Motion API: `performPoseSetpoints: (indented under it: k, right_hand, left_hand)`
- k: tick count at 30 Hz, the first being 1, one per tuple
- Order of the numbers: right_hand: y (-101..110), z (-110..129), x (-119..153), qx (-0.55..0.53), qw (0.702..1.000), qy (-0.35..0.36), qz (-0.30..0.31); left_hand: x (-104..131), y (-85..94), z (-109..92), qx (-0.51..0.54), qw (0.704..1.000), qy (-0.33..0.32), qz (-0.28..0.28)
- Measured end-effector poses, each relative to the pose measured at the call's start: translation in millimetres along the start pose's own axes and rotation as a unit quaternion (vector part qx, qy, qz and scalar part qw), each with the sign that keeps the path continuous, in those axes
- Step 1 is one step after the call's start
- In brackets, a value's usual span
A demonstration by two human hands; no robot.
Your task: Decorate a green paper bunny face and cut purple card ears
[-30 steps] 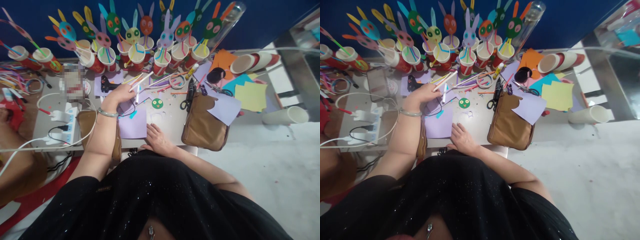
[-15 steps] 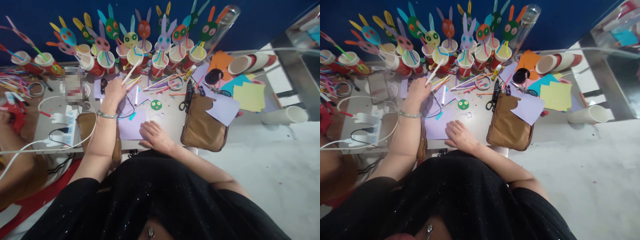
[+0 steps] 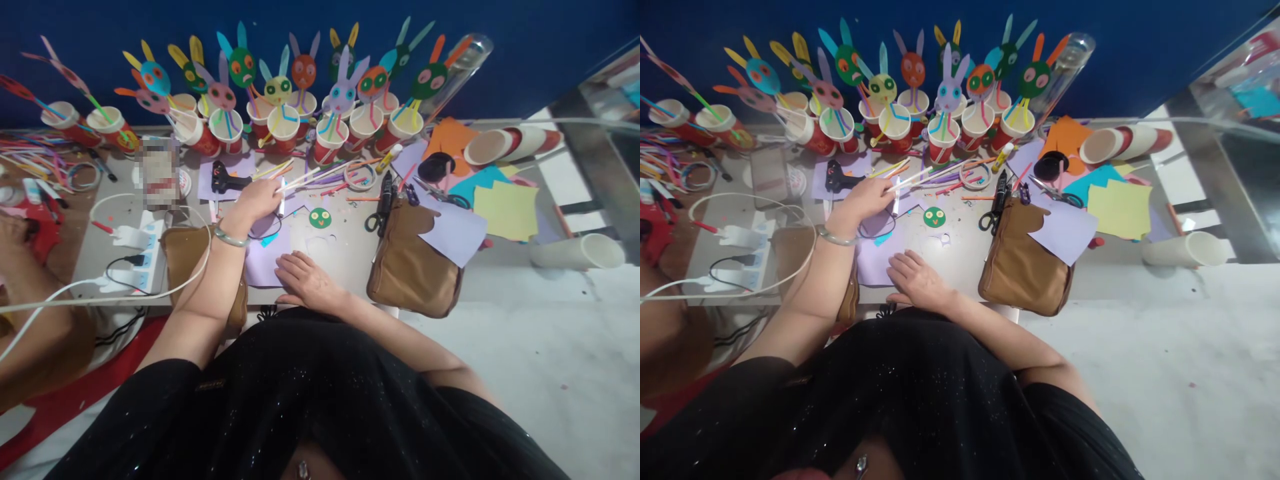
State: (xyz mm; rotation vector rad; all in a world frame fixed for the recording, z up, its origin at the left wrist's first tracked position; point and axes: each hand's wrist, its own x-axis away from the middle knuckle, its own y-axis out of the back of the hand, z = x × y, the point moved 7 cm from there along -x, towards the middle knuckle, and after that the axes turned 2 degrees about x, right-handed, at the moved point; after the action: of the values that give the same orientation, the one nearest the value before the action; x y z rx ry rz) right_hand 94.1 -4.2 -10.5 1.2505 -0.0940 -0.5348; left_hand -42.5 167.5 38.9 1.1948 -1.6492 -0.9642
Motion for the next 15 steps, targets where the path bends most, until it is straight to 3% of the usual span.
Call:
performPoseSetpoints:
  k: [8,15]
  right_hand:
    - [40.5,-2.7,17.5,0.025,0.994,0.006,-0.107]
    - [57.3,-7.9,51.3,0.032,0.986,-0.025,-0.160]
  left_hand:
    - [0.5,15.8,32.0,0.027,0.986,0.108,-0.123]
    - [-4.1,14.1,48.9,0.041,0.976,0.115,-0.181]
